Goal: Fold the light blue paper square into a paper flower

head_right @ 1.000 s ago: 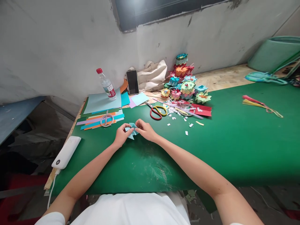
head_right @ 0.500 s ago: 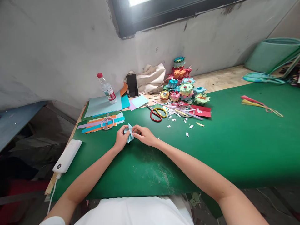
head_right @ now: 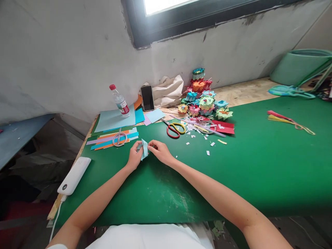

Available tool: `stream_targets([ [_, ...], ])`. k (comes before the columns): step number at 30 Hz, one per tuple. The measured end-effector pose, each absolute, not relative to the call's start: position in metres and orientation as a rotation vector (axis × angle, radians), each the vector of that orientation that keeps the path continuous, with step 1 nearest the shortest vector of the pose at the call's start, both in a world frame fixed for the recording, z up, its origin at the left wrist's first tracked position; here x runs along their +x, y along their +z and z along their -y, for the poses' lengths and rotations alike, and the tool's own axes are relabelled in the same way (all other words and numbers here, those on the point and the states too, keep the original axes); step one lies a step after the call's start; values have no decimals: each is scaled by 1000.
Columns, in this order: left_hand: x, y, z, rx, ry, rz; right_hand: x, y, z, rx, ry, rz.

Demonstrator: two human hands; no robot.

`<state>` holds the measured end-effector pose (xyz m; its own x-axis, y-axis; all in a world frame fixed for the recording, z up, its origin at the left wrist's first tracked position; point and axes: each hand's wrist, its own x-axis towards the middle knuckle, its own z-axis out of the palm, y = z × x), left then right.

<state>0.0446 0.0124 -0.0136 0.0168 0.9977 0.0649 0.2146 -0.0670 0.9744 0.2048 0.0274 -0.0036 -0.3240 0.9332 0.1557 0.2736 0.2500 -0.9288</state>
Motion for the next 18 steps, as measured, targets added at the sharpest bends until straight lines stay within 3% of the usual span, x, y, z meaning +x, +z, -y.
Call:
stream_targets([
  [18,40,-25,-20,1434,1058,-1358,202,-9,-35,-1224,968,1961],
])
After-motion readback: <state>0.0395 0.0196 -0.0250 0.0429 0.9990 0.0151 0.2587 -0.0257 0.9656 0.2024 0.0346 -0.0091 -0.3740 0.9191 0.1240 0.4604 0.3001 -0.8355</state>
